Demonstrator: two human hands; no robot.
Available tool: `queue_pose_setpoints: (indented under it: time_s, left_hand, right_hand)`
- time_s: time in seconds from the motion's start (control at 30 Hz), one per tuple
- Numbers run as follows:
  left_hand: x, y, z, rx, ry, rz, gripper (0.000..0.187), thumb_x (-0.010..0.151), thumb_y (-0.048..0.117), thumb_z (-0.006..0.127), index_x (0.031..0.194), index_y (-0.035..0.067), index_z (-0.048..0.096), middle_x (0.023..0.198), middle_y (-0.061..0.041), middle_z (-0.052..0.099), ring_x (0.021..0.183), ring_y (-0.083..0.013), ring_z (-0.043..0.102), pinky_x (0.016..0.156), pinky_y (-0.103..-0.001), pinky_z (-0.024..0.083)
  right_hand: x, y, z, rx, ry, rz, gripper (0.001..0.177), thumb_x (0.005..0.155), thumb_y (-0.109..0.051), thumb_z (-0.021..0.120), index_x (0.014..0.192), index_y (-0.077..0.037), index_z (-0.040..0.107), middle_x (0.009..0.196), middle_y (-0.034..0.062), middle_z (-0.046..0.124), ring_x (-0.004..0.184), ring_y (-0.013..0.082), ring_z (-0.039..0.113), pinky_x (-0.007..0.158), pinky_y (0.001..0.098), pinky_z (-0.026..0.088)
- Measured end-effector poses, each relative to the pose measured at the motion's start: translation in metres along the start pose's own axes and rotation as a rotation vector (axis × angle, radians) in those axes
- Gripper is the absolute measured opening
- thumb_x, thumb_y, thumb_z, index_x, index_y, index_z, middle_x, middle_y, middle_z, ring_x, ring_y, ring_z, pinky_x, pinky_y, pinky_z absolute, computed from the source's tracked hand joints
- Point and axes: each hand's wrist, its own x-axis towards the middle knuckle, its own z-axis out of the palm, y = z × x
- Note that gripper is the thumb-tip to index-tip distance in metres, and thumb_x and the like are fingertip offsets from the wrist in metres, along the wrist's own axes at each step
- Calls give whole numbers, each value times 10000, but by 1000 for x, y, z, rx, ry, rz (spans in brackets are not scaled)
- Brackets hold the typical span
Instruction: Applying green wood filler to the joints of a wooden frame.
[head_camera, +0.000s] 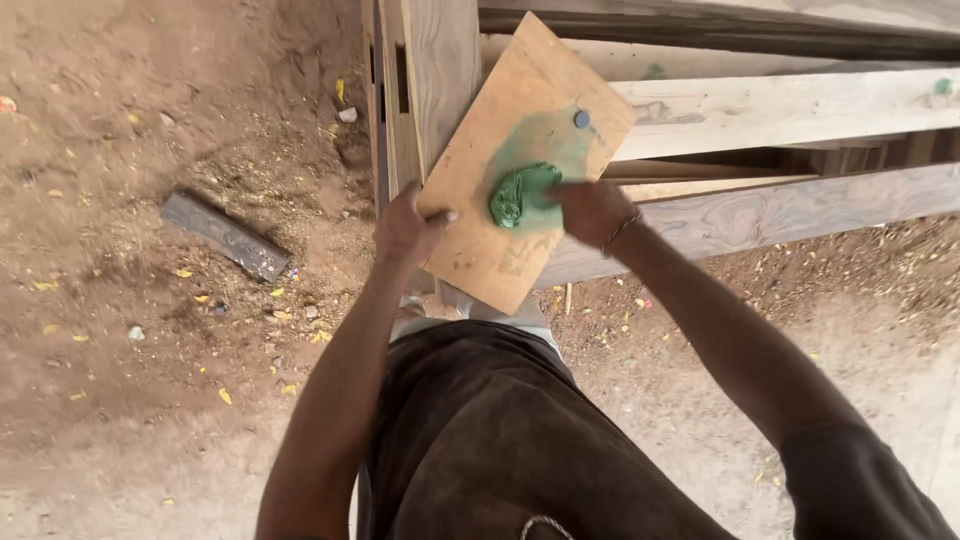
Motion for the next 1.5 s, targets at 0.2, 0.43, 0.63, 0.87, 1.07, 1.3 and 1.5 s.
queue_pose_setpoints:
  time_s: [0.2, 0.43, 0.63, 0.87, 1.07, 1.3, 1.5]
  left_hand:
    - [-6, 18, -14, -77, -126, -151, 433, 831, 348, 829, 1116, 82, 640, 1043, -120, 775, 824, -230, 763, 727, -426, 632]
    - [-5, 9, -6, -96, -89, -129, 435, 815, 366, 840, 1081, 85, 641, 1004, -110, 769, 764, -204, 738, 662, -394, 620]
    - [-3, 3, -4, -119, -91, -135, 500, 832, 389, 845, 1159, 76, 635, 1027, -120, 773, 750, -215, 756, 728, -376, 624]
    - [-4, 9, -9, -86, -105, -171, 592, 800, 397, 846, 1255, 94, 617, 1113, -137, 760, 871, -249, 759, 808, -439, 614]
    - [-4, 0, -1, -134, -88, -139, 680, 796, 368, 858, 1331, 57, 575, 1157, -179, 724, 863, -272, 759, 764, -429, 628]
    - [-2, 0, -4, -150, -54, -118, 634, 767, 367, 874, 1237, 47, 594, 1111, -180, 727, 835, -271, 750, 680, -422, 632]
    - [0, 5, -10, -98, -136, -136, 505, 807, 418, 854, 1094, 65, 632, 1024, -121, 771, 811, -228, 753, 691, -413, 614]
  right_hand:
    - [8, -1, 53, 115, 199, 51, 395, 1043, 2, 416, 1248, -201, 685, 1225, 60, 743, 866, 202, 770, 643, 350, 664]
    - [15, -7, -22, -58, 84, 71, 390, 1027, -91, 484, 1316, -233, 704, 1257, 65, 715, 868, 274, 756, 722, 391, 619]
    - [-15, -19, 81, -140, 573, -79, 477, 968, -11, 458, 1430, -93, 544, 1447, 116, 609, 1159, 241, 744, 621, 242, 623]
    - [23, -12, -51, 10, 15, 108, 415, 1008, -69, 468, 1366, -217, 616, 1272, 94, 675, 854, 300, 751, 731, 443, 626]
    - [32, 10, -26, 14, 168, -11, 413, 897, -66, 552, 1273, -156, 696, 1106, 166, 748, 897, 379, 728, 815, 503, 593]
    - [6, 4, 26, 330, 139, 447, 366, 941, -59, 523, 1268, -92, 684, 812, 152, 742, 644, 265, 706, 591, 395, 585]
    - [30, -38, 69, 1129, 476, 969, 294, 884, -25, 585, 1140, 14, 724, 816, 77, 733, 683, 159, 703, 556, 277, 592]
